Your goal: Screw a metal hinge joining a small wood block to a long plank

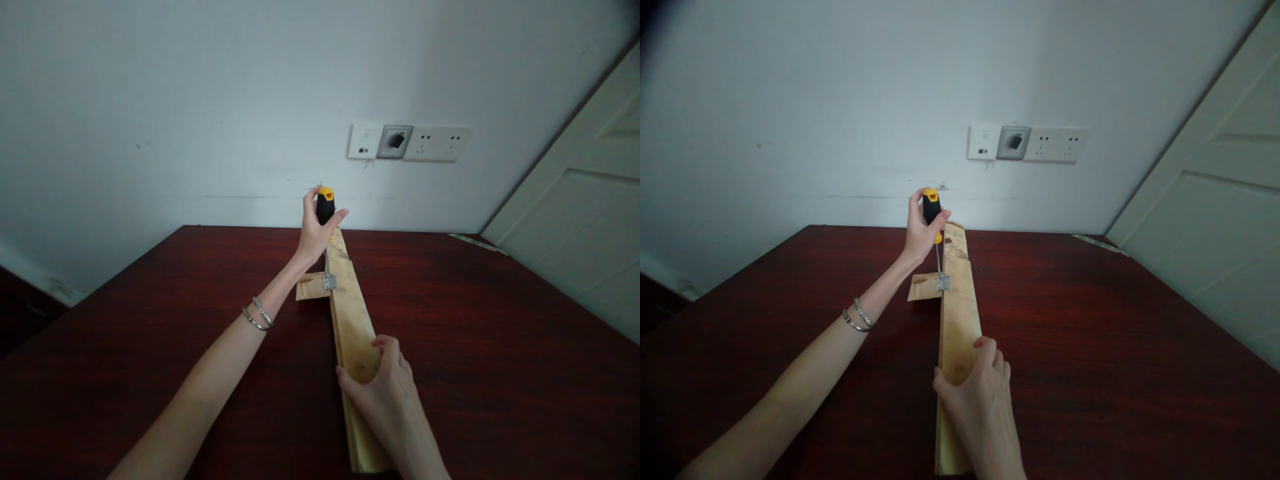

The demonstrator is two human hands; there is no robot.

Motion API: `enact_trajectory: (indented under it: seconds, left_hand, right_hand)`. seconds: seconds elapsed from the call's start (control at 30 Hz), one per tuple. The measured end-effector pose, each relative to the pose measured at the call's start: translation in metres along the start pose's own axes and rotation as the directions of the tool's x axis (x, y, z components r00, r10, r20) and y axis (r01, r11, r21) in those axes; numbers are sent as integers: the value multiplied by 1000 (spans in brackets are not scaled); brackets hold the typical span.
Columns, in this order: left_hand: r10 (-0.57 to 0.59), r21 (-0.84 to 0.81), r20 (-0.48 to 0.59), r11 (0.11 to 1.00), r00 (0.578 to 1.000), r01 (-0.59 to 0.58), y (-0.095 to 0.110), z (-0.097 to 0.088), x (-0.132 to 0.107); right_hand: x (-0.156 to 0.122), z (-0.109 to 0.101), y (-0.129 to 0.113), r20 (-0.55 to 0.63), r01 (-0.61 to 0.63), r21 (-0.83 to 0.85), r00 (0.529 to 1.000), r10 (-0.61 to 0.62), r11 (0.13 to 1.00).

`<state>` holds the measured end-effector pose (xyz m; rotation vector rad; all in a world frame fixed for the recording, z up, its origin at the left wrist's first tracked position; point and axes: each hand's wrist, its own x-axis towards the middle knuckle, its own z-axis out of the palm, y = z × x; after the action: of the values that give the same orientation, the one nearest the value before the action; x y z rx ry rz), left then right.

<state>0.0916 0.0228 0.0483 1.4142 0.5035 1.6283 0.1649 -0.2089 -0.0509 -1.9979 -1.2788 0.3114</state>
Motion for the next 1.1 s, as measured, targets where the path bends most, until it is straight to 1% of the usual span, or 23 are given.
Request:
enact_trajectory:
  seconds: [0.13,0.23,0.3,0.4,0.53,0.63,0.7,0.83,0.9,0.97,1.1]
  left_hand:
    - [120,61,-55,991,991,-117,-1,0,3]
    - [141,85,-34,987,989,-137,-4,-3,9]
    - [127,79,2,989,992,-126,-5,-5,12]
    - [100,-4,37,995,994,-100,-6,-8,13]
    - [-7,-139,92,990,996,20,-5,-6,10]
    - [-48,-159,93,985,995,62,-5,-4,6]
    - [-26,-100,57,994,998,31,-5,-2,4]
    - [124,62,-19,991,992,-122,-4,0,3]
    - [175,118,-32,978,984,-170,-4,0,4]
    - [183,141,1,973,983,-182,-4,-2,7]
    - [155,81,142,983,978,-167,-3,-11,14]
  right_hand:
    - [0,-2,-2,44,-27,8,999,27,1000]
    - [0,-4,-5,71,-54,4,996,54,999]
    - [0,-5,-6,89,-65,-1,994,65,998]
    - [0,-6,-7,105,-73,-3,992,73,997]
    - [1,-5,-6,100,-56,-2,993,56,998]
    - [1,-4,-5,79,-36,-1,996,36,999]
    - [2,-4,-4,70,-29,-1,997,29,1000]
    - [1,-4,-5,53,-19,1,998,19,1000]
    - [0,-4,-6,49,-23,-1,999,23,1000]
    - [0,-5,-7,46,-28,-8,999,28,1000]
    - [1,-4,-5,56,-31,-11,998,32,999]
